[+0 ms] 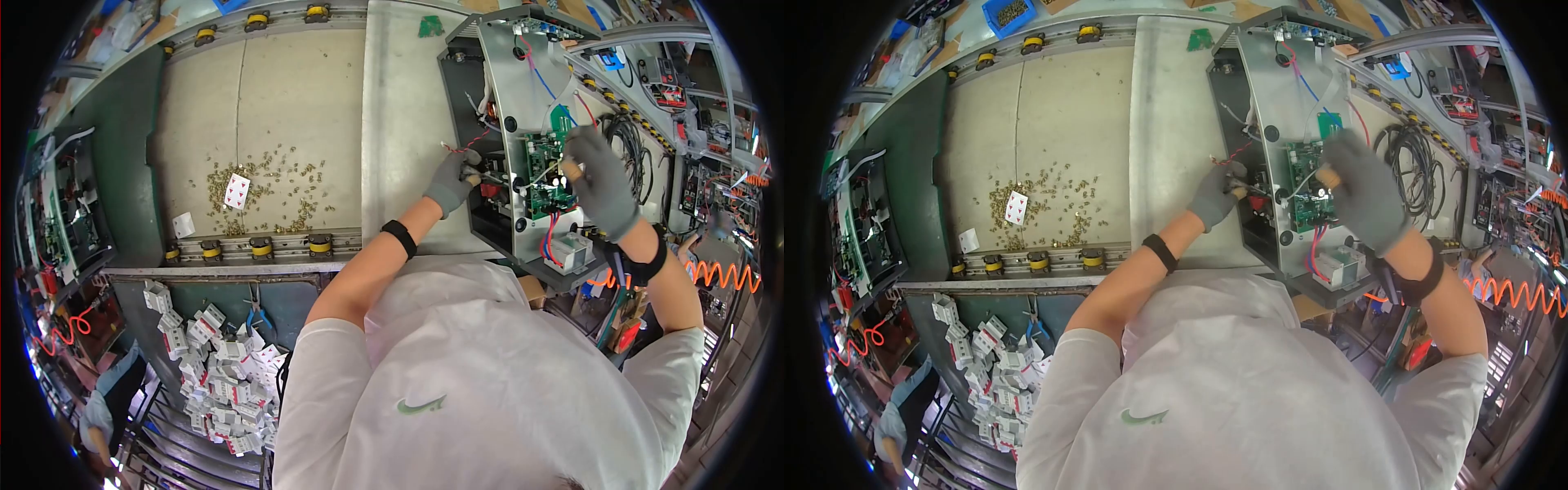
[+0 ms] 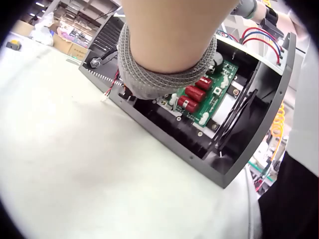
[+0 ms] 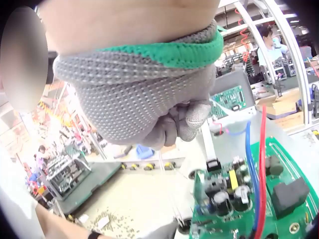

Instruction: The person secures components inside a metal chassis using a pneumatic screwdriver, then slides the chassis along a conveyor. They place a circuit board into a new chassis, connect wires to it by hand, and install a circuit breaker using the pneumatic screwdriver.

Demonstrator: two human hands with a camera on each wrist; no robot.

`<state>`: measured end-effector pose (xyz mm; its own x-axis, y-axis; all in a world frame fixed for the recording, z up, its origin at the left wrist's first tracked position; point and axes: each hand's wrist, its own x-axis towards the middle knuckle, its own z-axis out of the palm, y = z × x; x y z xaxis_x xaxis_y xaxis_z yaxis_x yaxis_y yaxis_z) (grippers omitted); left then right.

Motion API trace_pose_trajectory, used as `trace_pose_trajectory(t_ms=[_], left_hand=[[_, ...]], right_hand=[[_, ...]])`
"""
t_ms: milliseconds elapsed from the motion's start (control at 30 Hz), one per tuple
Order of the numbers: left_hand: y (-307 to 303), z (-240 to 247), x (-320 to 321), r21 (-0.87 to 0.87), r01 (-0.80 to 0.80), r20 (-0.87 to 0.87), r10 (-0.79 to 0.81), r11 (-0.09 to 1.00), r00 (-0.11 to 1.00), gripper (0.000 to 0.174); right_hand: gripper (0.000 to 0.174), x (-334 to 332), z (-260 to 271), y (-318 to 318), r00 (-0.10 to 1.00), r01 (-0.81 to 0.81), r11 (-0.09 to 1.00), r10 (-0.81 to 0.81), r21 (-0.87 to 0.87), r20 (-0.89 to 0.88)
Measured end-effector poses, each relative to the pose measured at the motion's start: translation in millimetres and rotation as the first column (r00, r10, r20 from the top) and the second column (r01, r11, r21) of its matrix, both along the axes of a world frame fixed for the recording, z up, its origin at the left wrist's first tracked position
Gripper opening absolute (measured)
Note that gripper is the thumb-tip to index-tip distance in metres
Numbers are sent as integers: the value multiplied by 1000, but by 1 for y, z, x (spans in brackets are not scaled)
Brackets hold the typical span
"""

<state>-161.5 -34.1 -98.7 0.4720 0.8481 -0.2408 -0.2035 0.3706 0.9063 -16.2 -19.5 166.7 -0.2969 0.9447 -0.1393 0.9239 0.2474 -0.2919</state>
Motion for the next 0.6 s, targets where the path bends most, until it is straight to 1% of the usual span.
trace_pose_trajectory(t_ms=[33,100,133,167,200,233,300,333,367,400,433,500,533,567,600], left_hand=[[-1,0,5,-3,2,0,-2,1000,1000,27],[2,0,13,-62,68,-129,-76,996,989,23],[6,6,12,-58,70,-126,-77,996,989,23],[11,13,11,-19,134,-272,-134,991,953,21],[16,19,9,12,202,-414,-179,979,892,20],[15,18,9,17,203,-411,-179,979,894,20],[7,18,7,235,73,-472,48,969,880,20],[3,28,0,246,80,-464,45,966,885,20],[-2,46,-13,277,7,-324,87,961,942,20],[-6,63,-21,291,-68,-175,123,954,977,19],[-6,75,-21,473,-41,-114,107,880,988,27],[-3,113,-21,631,100,-230,63,769,971,35],[-3,115,-16,658,155,-297,65,737,953,35],[-1,111,-12,666,157,-293,62,729,954,35],[0,102,-7,691,132,-287,103,711,952,32]], right_hand=[[15,-1,10,2,998,32,996,-28,78,-50],[15,-4,17,-4,998,14,999,-12,52,-54],[16,-5,17,-9,997,2,1000,0,29,-76],[17,-5,18,-11,995,-12,1000,12,8,-99],[18,-4,20,-12,996,-9,999,6,-39,-90],[18,-3,20,-13,996,-7,999,4,-35,-86],[18,0,18,-16,993,28,999,-33,-40,-113],[17,2,18,-17,992,48,998,-53,-45,-117],[17,3,17,-17,992,60,998,-63,-32,-107],[17,3,16,-16,992,51,998,-55,-37,-115],[16,2,16,-15,991,41,998,-46,-42,-123],[16,-4,17,-13,988,56,998,-57,-16,-140],[16,-5,18,-12,990,52,998,-56,-32,-133],[15,-7,18,-11,990,47,998,-53,-49,-128],[15,-9,18,-11,989,52,999,-53,-8,-140]])
